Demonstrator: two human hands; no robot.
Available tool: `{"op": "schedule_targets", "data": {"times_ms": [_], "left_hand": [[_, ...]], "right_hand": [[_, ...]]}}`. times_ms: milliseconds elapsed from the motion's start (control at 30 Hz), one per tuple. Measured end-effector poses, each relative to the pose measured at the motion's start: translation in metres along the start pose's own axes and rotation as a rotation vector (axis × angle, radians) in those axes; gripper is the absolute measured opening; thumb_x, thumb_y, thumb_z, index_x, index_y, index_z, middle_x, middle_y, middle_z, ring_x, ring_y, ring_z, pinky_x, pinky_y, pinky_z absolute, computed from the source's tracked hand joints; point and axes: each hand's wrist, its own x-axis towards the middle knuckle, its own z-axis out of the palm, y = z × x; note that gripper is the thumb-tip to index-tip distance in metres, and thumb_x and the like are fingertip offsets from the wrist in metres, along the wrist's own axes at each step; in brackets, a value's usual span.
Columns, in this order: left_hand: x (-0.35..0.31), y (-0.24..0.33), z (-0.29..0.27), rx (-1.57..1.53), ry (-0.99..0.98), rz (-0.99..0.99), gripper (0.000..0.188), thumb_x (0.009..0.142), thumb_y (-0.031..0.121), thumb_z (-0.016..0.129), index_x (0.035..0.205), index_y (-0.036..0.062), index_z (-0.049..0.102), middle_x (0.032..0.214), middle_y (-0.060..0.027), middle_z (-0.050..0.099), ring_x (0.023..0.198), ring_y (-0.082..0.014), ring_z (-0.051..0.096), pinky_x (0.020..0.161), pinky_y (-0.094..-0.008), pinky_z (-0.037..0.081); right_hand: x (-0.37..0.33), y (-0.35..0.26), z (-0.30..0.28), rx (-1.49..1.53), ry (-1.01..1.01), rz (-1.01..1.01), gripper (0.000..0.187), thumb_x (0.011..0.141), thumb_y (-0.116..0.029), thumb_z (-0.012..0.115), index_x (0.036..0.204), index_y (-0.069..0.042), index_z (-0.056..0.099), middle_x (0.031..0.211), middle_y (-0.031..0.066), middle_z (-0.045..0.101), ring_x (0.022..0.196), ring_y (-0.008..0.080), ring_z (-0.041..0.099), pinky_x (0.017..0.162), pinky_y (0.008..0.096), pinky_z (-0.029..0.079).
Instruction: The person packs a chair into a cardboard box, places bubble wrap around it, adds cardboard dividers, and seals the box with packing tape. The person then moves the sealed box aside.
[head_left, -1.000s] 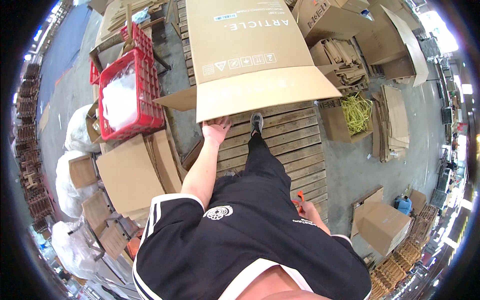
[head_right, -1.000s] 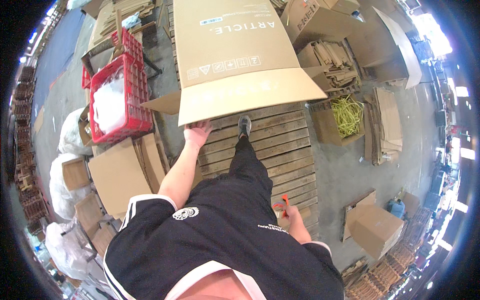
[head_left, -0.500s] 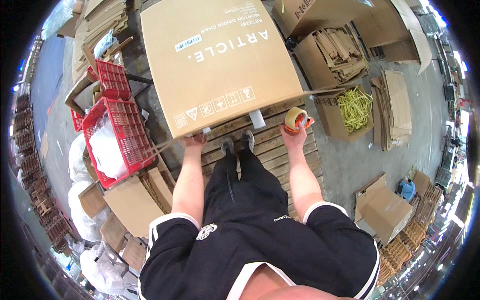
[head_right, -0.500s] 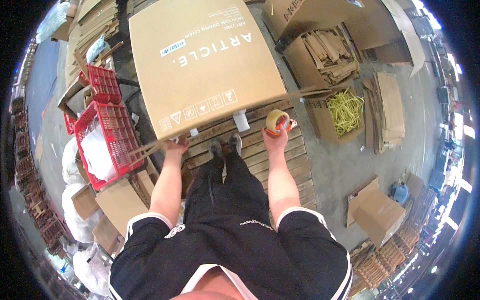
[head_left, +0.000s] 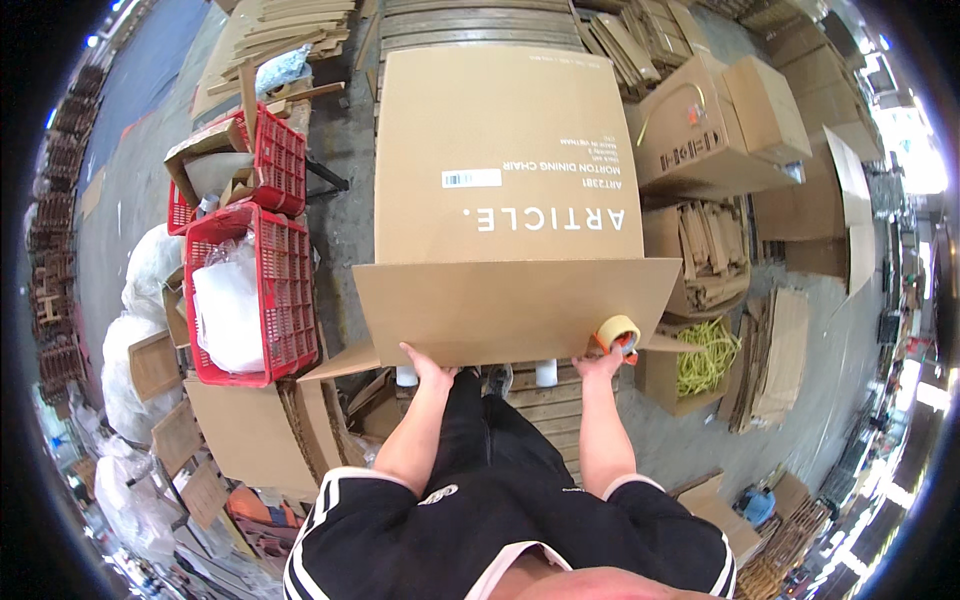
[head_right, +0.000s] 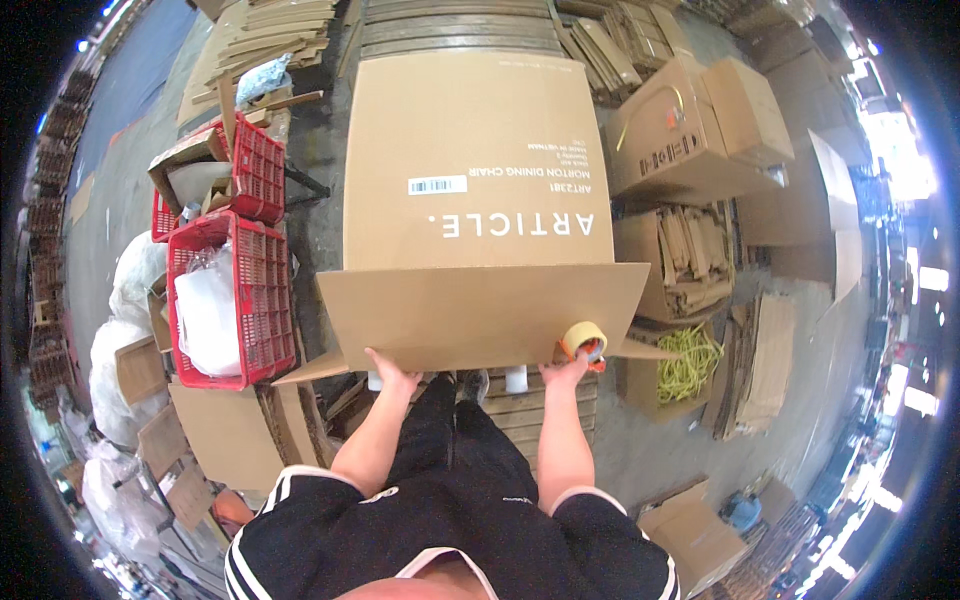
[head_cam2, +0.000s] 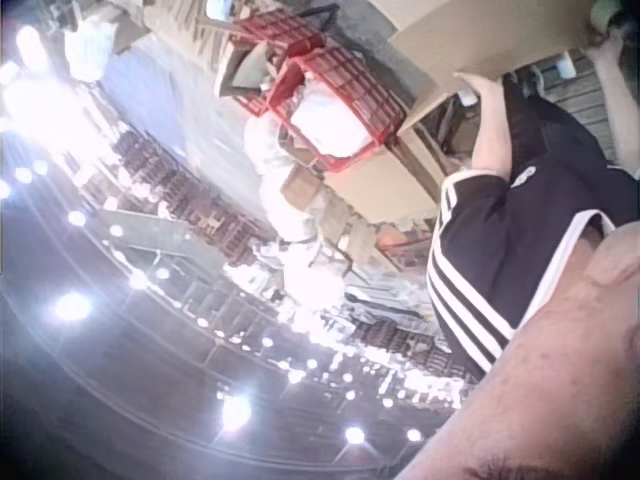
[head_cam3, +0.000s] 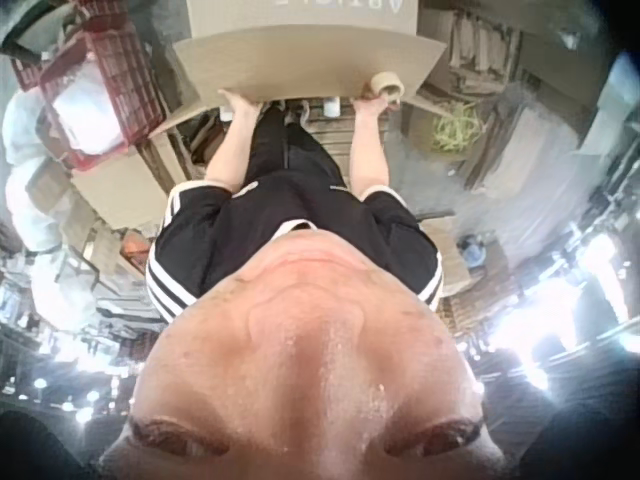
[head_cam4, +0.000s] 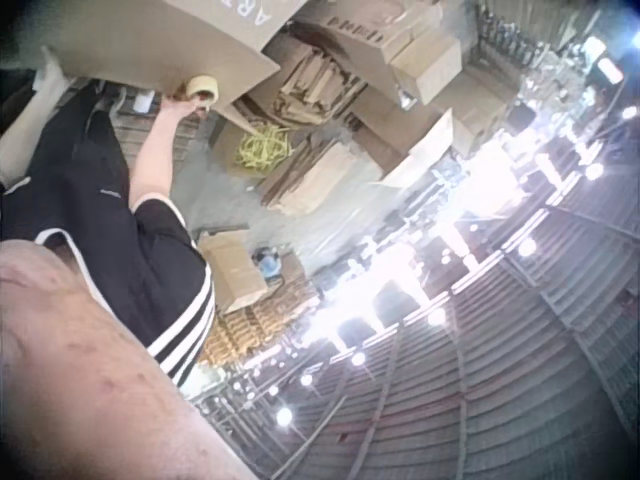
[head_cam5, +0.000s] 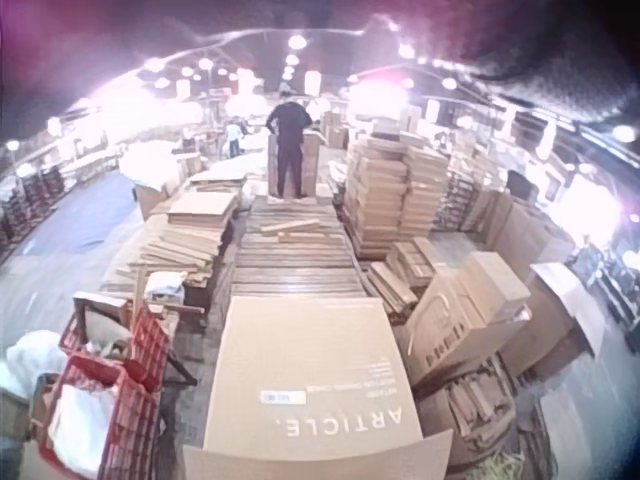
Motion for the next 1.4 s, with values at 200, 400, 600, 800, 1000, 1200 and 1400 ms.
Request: {"op": "schedule_targets", "data": {"times_ms": [200,400,600,800,1000,1200,1400], "left_hand": [[-0.111,0.116,0.120,0.145,-0.274,0.058,0.093,0.099,0.081,0.049,0.169,0.0205,0.037,0.171,-0.0095,0.040,0.158,-0.0351,0.035,0.130,-0.0655,0.019],[-0.193,0.257,0.360,-0.194,-1.048,0.310,0.074,0.109,0.055,0.053,0.163,0.0053,0.038,0.164,-0.0199,0.045,0.151,-0.0395,0.044,0.125,-0.0607,0.038],[-0.183,0.269,0.543,0.367,-1.251,0.825,0.065,0.109,0.044,0.056,0.154,-0.0030,0.051,0.137,-0.0247,0.071,0.133,-0.0347,0.065,0.112,-0.0466,0.050],[-0.068,0.126,0.531,1.982,-0.587,0.882,0.076,0.106,0.061,0.058,0.151,-0.0009,0.058,0.156,-0.0276,0.058,0.145,-0.0403,0.056,0.122,-0.0488,0.042],[-0.012,0.127,0.554,1.917,-0.258,1.715,0.040,0.106,0.041,0.059,0.103,0.0051,0.076,0.113,-0.0145,0.076,0.110,-0.0370,0.068,0.096,-0.0508,0.049],[0.009,0.206,0.703,1.583,-0.330,2.176,0.033,0.105,0.040,0.063,0.093,0.0102,0.069,0.096,-0.0093,0.069,0.098,-0.0321,0.064,0.092,-0.0484,0.047],[0.040,0.273,0.836,1.484,-0.317,2.298,0.032,0.104,0.042,0.062,0.100,0.0106,0.068,0.099,-0.0084,0.067,0.102,-0.0305,0.062,0.097,-0.0482,0.043]], "right_hand": [[-0.154,-0.068,0.157,-0.173,-0.339,-0.039,0.062,0.105,-0.063,0.046,0.154,-0.026,0.054,0.158,0.0048,0.056,0.151,0.0315,0.045,0.117,0.0686,0.033],[-0.331,-0.144,0.399,-0.187,-0.904,-0.190,0.056,0.103,-0.042,0.064,0.150,-0.013,0.056,0.141,0.0091,0.066,0.135,0.0329,0.060,0.114,0.0744,0.040],[-0.406,-0.207,0.402,-0.229,-1.377,-0.788,0.078,0.092,-0.014,0.078,0.161,-0.006,0.043,0.145,0.0126,0.062,0.132,0.0311,0.066,0.109,0.0604,0.055],[-0.294,-0.184,0.327,-0.299,-1.266,-0.545,0.084,0.082,-0.011,0.084,0.156,0.000,0.047,0.142,0.0145,0.066,0.129,0.0312,0.068,0.110,0.0485,0.057],[-0.239,-0.190,0.329,-0.716,-1.059,-0.484,0.068,0.080,0.006,0.075,0.146,0.000,0.059,0.130,0.0091,0.073,0.118,0.0221,0.073,0.106,0.0396,0.058],[-0.253,-0.198,0.475,-0.576,-1.142,-0.565,0.067,0.087,0.000,0.074,0.151,0.003,0.056,0.133,0.0113,0.071,0.119,0.0228,0.071,0.107,0.0391,0.056],[-0.293,-0.191,0.657,-0.404,-1.173,-0.934,0.054,0.097,-0.002,0.066,0.149,0.002,0.053,0.133,0.0112,0.069,0.121,0.0222,0.069,0.107,0.0398,0.056]]}}
